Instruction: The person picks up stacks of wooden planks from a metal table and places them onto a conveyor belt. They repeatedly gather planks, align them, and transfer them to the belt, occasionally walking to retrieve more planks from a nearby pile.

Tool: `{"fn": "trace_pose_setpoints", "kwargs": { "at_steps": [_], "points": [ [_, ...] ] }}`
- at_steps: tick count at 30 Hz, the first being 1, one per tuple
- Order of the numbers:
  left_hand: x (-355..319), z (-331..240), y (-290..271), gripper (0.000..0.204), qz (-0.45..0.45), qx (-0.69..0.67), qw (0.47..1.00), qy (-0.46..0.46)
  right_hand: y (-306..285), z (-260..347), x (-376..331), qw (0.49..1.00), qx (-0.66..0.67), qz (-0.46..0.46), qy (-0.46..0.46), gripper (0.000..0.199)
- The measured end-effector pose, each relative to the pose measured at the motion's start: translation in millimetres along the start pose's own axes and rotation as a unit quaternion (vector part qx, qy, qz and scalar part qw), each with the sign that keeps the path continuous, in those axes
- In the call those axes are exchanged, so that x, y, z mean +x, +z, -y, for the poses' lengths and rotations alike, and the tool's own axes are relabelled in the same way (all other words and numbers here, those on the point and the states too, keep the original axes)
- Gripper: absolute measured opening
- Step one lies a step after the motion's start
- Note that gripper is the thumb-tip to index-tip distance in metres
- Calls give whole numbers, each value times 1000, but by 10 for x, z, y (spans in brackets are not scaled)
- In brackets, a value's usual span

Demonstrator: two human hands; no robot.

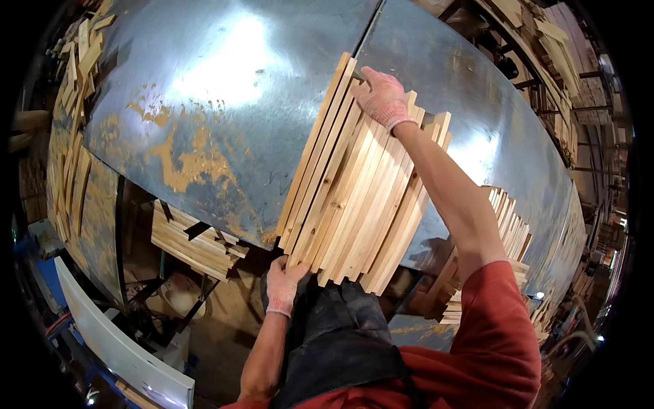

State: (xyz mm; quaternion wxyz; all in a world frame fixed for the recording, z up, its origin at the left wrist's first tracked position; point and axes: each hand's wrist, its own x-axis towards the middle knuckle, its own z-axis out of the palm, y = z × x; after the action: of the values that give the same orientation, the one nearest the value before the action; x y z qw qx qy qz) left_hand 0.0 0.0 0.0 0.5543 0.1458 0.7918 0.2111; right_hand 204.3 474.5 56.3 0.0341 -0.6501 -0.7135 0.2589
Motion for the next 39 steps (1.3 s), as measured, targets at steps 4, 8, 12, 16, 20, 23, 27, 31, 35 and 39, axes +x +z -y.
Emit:
{"fn": "trace_pose_setpoints", "kwargs": {
  "at_steps": [4, 8, 12, 16, 20, 23, 27, 31, 35, 39],
  "points": [
    [-385, 233, -254, 76, -31, 62, 996, 63, -140, 238, -639, 978, 155, -135, 39, 73],
    [-746, 421, -616, 58, -6, 159, 978, 133, -233, 605, -1323, 954, 216, -203, -32, 67],
    [-801, 614, -754, 51, -17, 190, 972, 136, -102, 1283, -1932, 918, 283, -223, -166, 60],
    [-858, 875, -994, 46, -98, 132, 976, 143, 331, 2302, -2474, 858, 251, -301, -331, 58],
    [-748, 1160, -1359, 37, -175, 74, 953, 235, 875, 3409, -3110, 820, 327, -213, -419, 65],
    [-730, 1557, -1899, 36, -183, 27, 974, 132, 1343, 3926, -3710, 870, 346, 10, -352, 74],
    [-225, 2228, -2410, 37, -252, -123, 960, 15, 2077, 3705, -4176, 884, 256, 259, -292, 65],
    [262, 2940, -2920, 39, -267, -205, 941, -26, 2393, 3064, -4561, 846, 136, 473, -205, 64],
    [1007, 3186, -3460, 36, -254, -106, 952, -131, 2414, 2469, -4869, 833, 34, 546, -81, 68],
    [1779, 2900, -3553, 42, -196, -69, 976, -66, 2428, 2064, -4807, 857, -20, 514, 7, 69]
  ]
}}
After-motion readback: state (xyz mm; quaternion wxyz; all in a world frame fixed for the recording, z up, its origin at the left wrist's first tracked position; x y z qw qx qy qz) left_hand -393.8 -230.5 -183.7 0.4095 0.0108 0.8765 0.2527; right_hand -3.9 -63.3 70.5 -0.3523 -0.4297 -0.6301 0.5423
